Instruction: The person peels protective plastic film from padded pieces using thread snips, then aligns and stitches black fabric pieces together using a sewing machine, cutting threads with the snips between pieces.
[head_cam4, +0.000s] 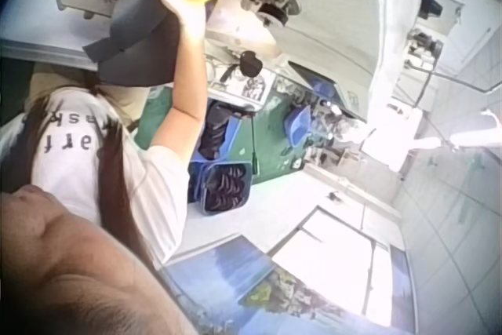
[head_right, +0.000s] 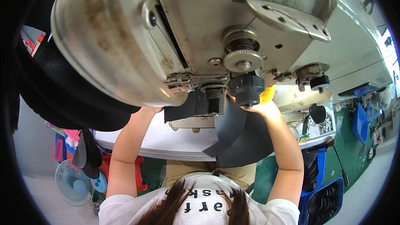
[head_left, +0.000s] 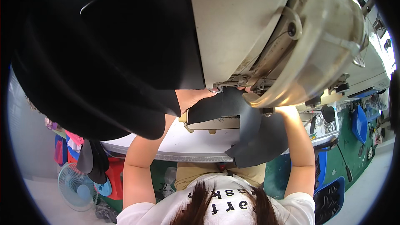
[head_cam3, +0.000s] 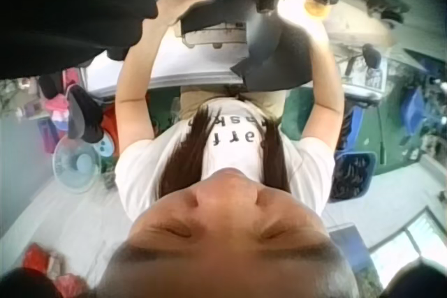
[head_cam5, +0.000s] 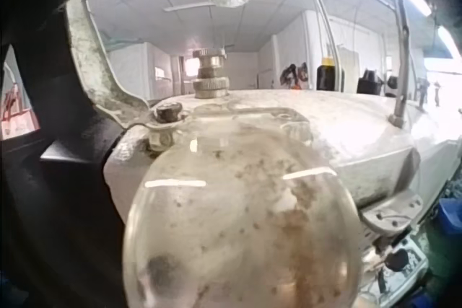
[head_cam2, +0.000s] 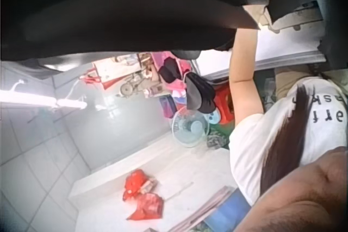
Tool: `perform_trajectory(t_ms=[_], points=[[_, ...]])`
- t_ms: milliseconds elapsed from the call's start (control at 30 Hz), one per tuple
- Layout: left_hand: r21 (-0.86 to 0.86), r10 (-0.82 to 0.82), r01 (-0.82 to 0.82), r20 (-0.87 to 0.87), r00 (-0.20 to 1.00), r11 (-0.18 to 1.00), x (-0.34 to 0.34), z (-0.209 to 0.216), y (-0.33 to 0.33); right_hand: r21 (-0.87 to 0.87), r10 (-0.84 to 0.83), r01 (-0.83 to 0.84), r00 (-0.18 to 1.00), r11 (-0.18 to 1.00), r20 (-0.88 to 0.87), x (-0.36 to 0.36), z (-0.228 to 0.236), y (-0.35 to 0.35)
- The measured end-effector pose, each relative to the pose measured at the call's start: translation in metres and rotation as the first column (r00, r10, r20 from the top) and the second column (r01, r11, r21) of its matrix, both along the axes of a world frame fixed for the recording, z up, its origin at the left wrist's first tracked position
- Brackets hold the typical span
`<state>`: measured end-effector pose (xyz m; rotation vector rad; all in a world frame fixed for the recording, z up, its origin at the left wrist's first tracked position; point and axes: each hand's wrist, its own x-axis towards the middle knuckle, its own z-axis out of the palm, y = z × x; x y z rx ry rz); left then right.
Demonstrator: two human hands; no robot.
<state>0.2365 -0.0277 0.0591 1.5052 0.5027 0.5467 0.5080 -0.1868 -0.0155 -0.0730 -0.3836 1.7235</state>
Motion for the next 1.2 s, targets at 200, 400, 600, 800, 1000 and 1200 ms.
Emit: perform_trajectory(t_ms=[200,400,600,800,1000,1200], points=[[0.08,-0.123,0.153,-0.296,0.947,0.985,-0.002,0.006,0.008,-0.279,-0.187,0.387,0.817,0.879,0.545,-0.001,0.009,0.004],[-0.023,-0.197,0.206,-0.423,0.884,0.978,-0.001,0.009,0.013,0.24,-0.182,0.323,-0.2,0.915,0.963,-0.001,0.027,0.009],[0.022,-0.224,0.242,-0.31,0.924,0.97,-0.001,0.002,0.013,0.267,-0.183,0.287,-0.286,0.92,0.941,-0.007,0.032,0.018],[0.297,-0.028,0.041,-0.048,0.998,0.954,0.007,0.0,0.006,0.299,-0.194,0.24,-0.381,0.923,0.904,-0.004,0.036,0.017],[0.278,0.081,-0.068,-0.035,0.996,0.958,-0.003,-0.001,-0.002,0.517,-0.282,0.185,-0.663,0.836,0.694,-0.025,0.037,0.014],[0.858,0.084,-0.177,0.156,0.984,0.483,-0.015,-0.032,-0.013,0.815,-0.605,-0.088,-0.716,0.573,0.348,-0.09,0.044,-0.017]])
